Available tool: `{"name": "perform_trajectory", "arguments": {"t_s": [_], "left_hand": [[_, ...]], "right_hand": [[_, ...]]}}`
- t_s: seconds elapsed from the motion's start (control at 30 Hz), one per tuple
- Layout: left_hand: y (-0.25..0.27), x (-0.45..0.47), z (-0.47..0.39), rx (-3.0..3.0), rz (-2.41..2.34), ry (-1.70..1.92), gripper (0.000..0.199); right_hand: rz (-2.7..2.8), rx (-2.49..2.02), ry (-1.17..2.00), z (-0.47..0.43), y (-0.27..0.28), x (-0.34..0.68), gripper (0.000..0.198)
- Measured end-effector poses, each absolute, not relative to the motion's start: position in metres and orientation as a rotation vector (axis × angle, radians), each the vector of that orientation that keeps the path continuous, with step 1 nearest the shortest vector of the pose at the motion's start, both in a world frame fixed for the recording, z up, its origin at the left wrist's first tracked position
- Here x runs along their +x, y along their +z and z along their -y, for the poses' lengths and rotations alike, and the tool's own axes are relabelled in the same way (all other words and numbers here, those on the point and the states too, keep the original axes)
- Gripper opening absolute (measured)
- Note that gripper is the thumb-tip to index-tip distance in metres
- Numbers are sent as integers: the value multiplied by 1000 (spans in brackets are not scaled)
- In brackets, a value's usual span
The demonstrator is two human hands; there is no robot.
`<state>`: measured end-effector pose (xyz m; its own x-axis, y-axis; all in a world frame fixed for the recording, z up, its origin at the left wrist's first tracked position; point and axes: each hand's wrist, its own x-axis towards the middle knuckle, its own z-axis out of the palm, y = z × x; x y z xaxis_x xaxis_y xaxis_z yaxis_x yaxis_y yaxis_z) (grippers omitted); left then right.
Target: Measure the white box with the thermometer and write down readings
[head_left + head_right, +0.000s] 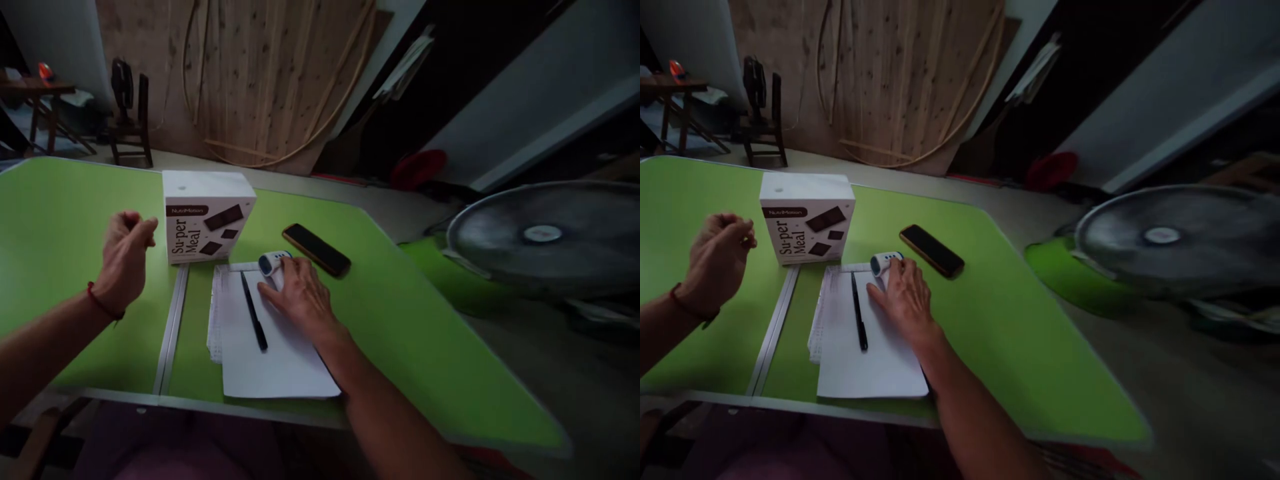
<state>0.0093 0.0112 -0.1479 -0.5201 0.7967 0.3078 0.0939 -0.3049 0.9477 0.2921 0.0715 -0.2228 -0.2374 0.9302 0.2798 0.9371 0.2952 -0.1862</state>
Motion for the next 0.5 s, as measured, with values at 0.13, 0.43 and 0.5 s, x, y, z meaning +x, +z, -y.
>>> {"name": "perform_trajectory", "arguments": {"t_s": [0.13,0.43,0.5], "left_hand": [[-88,20,-18,1530,-1103,2364,37],[-177,-34,-69,1388,-1690,2070,59],[-196,-40,-74,1344,-1650,1869,69]], "right_hand": [[2181,-1778,36,-73,-223,289,73],[2230,-1946,60,-69,-205,289,58],[2252,-1968,54,-70,-205,290,55]]}}
